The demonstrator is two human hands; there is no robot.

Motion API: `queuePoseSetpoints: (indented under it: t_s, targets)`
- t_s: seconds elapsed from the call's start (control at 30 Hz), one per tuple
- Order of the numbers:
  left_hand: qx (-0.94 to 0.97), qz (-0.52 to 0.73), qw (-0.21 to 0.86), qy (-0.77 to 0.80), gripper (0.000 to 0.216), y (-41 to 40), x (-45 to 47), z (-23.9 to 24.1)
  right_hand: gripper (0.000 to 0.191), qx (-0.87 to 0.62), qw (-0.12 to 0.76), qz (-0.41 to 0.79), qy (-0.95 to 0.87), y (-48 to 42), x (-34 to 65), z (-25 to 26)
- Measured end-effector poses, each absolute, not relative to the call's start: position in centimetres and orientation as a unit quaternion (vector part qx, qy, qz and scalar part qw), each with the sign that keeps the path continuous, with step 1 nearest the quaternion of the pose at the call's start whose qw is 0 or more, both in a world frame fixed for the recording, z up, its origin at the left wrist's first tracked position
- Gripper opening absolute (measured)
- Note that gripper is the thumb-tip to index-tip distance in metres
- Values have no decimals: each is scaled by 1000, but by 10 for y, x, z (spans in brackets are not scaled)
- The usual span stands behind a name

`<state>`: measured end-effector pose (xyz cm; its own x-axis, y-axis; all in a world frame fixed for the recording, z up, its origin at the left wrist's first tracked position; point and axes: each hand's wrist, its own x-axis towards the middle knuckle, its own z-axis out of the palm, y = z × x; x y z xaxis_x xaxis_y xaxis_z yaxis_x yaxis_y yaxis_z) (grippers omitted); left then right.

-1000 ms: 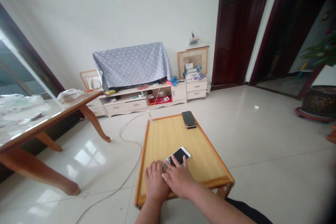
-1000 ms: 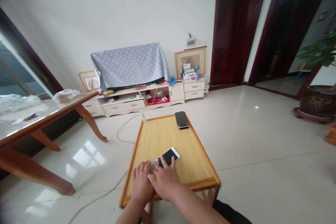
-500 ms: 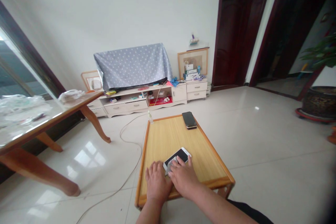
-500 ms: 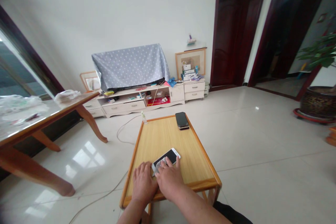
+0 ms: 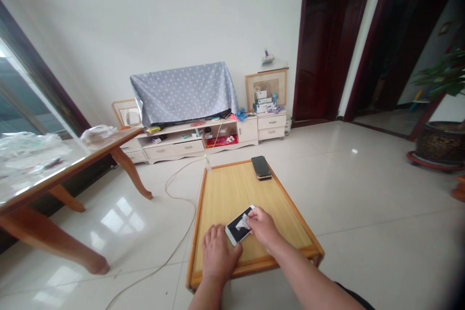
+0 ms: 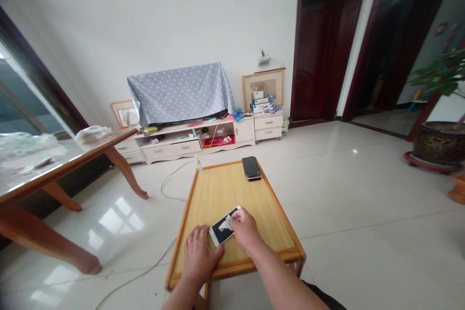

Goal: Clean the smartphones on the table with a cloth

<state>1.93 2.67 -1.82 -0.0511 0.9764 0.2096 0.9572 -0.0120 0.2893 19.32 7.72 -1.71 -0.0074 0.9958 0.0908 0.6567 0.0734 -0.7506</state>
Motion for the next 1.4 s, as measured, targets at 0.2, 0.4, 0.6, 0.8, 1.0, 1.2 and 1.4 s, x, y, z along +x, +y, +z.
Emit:
queuePoseSetpoints:
  t_s: [0.2,0.4,0.6,0.8,1.0,1.2,1.4]
  targets:
    - [688,177,22,704,57,27,19,-20,21,-638,303,209,-676,71,197,-12]
    - [690,185,17,700,59,27,16,-23,26,-584,247,191,-749,44,170,-5]
    - [688,175,24,704,59,27,16,-23,27,-638,211,186,-717,69,198,-9]
    - [686,170,31,707,59,27,18,-20,14,-672,220,196,-679,89,220,-20]
    - [684,168,34,709,60,28,18,-21,8,-669,236,199,-676,91,214,-24]
    - [683,166,41,710,59,29,18,-20,23,-686,239,165,-667,102,217,-16]
    - [687,177,35,704,54,29,18,-19,24,-561,207,185,-780,68,171,-9]
